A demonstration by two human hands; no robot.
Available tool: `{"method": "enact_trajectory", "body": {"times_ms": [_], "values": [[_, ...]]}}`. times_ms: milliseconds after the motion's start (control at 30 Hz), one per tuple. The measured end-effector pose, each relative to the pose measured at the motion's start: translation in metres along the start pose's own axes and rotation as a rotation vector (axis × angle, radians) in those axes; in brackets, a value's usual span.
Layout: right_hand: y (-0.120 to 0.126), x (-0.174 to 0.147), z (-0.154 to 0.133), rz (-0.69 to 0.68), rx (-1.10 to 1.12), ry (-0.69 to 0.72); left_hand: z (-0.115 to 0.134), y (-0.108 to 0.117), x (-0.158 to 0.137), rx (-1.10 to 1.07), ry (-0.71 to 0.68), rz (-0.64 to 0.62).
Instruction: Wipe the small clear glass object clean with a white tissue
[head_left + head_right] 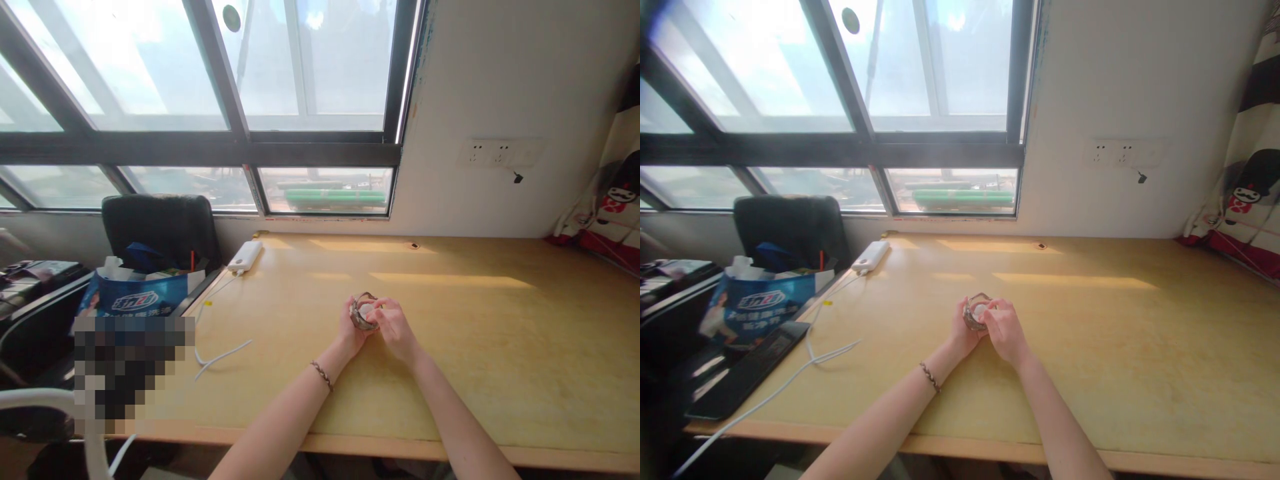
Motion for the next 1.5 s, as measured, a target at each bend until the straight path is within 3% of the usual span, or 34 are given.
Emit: {"method": "enact_trajectory", "body": {"times_ms": [233, 467, 600, 733, 967, 1233, 1367, 1500], "values": [[-0.002, -0.002, -0.002, 0.076, -0.232, 0.005, -0.002, 0.001, 0.005, -0.031, 0.019, 0.042], [-0.007, -0.002, -0.01, -0.087, -0.018, 0.052, -0.001, 0.005, 0.005, -0.039, -0.013, 0.02], [-0.001, -0.001, -0.01, -0.058, 0.097, 0.055, -0.003, 0.003, 0.002, -0.007, 0.011, 0.023], [-0.001, 0.0, -0.006, 0.004, 0.023, 0.052, -0.003, 0.002, 0.002, -0.021, 0.017, 0.003], [-0.01, -0.001, -0.009, -0.084, -0.095, 0.136, -0.003, 0.007, 0.007, -0.077, -0.027, -0.022], [-0.007, -0.001, -0.011, 0.017, -0.194, 0.028, -0.004, 0.006, 0.009, -0.109, -0.139, -0.009], [-0.009, -0.003, -0.007, 0.03, -0.056, -0.033, -0.001, 0.006, 0.007, -0.057, -0.259, 0.02], [-0.009, -0.006, 0.005, 0.048, 0.354, -0.258, 0.0, 0.008, 0.006, 0.062, -0.329, 0.055]]}}
Point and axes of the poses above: each hand's wrist, its own x-axis towards the middle knuckle, its own y-axis out of the back of the hand, z = x × y, the point moved 4 cm from there along x, towards the middle knuckle, and after that the axes turned 2 degrees about -y, right-handed, at the moved point
